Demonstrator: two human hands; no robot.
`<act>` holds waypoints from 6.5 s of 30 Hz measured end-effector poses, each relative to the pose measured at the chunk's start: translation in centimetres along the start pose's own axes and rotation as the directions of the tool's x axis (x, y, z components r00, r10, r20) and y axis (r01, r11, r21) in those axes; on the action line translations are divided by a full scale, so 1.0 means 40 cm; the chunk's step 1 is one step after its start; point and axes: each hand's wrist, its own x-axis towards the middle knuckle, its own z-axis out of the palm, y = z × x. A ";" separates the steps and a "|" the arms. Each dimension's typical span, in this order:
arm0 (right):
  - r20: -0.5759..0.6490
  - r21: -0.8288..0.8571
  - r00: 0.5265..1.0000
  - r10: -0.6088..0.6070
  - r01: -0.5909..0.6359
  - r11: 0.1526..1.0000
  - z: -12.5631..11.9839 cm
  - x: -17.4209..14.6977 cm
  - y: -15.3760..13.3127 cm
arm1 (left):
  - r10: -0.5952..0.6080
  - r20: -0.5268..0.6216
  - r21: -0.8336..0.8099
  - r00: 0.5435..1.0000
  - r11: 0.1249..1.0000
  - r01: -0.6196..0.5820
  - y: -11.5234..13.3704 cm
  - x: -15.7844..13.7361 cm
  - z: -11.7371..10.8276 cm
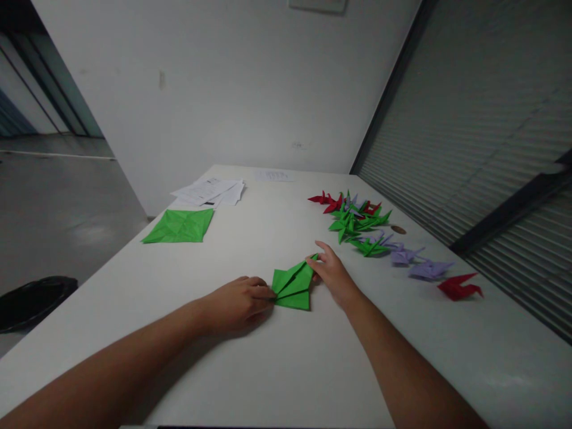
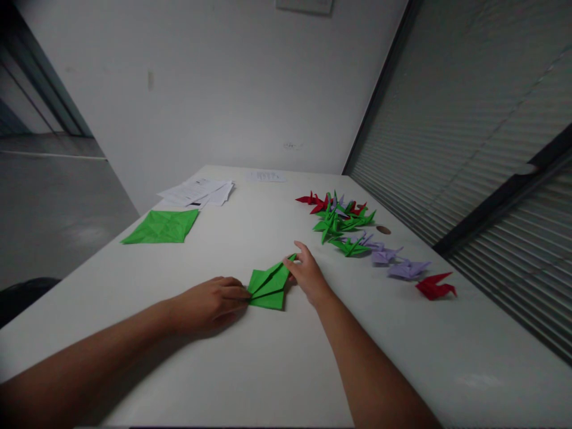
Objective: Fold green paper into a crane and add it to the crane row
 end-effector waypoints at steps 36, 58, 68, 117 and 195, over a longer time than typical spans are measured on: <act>0.005 -0.051 0.991 -0.134 0.134 0.990 0.019 -0.022 -0.030 | -0.250 -0.251 0.083 0.935 0.957 0.278 -0.014 0.005 0.039; 0.159 0.096 0.971 -0.177 0.163 0.982 0.028 -0.053 -0.061 | -0.299 -0.431 -0.009 0.852 0.945 0.327 -0.021 -0.008 0.012; 0.164 0.191 0.972 -0.169 0.137 0.972 0.028 -0.049 -0.051 | -0.742 -0.183 -0.624 0.645 0.595 0.507 -0.048 -0.006 0.037; 0.306 -0.711 0.902 -0.304 0.429 0.557 0.075 -0.076 -0.031 | -0.354 0.094 -0.233 0.930 0.901 0.366 -0.018 0.002 0.026; 0.444 -0.672 0.894 -0.062 0.378 0.637 0.107 -0.114 -0.086 | -0.344 0.260 0.240 0.902 0.928 0.285 0.240 0.042 -0.036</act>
